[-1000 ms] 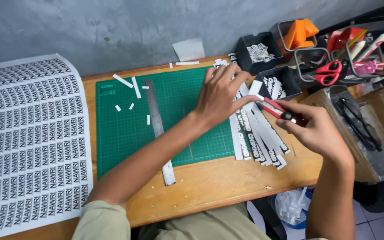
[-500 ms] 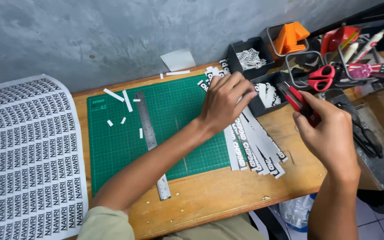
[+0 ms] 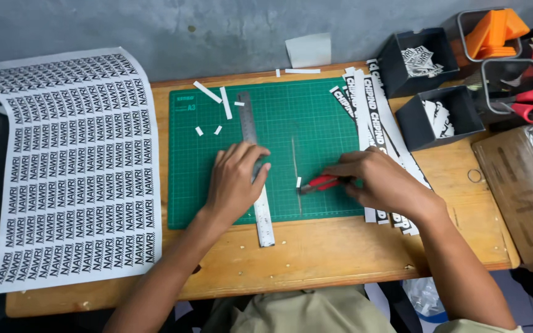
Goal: The person uses a metal ruler and a red utility knife to cut long strips of 'CHIPIND' stickers into individual pieces on a green cutting mat. They repeatedly align the ruler, slice the material, and move the cut pieces aside.
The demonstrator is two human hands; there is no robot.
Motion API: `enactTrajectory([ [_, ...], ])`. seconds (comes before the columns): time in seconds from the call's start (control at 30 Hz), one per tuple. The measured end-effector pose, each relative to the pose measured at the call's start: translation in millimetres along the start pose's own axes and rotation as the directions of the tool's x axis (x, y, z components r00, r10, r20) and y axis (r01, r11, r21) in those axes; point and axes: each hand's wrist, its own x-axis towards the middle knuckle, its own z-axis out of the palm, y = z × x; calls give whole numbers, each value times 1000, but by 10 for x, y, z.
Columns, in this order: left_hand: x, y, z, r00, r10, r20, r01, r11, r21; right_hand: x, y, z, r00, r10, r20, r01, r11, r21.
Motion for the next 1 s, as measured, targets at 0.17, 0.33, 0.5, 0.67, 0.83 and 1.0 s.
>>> enactTrajectory([
  [0.17,-22,-3,-122,998,-4,-58,5,1000,11,185,331,244,925,-56,-376,-57,958,-281],
  [0.33,-60,-38,-195,998,17,-57,-13,997,82,340,509,407,911,9,-413,-103,973,-207],
  [0.5,-142,-77,-177,999,-25,-43,36,960,276,621,274,609,947,40,-320,-67,995,-75],
  [0.67,-208,137,20,999,35,-7,-32,958,285,871,329,774,926,-5,-378,-39,993,-107],
  [0.83,-388,333,424,983,170,-65,-132,912,388,1027,199,657,915,-167,-368,105,978,-183],
  [1.0,-429,402,501,977,182,-115,-113,889,443,1230,8,667,909,-309,-278,265,946,-185],
])
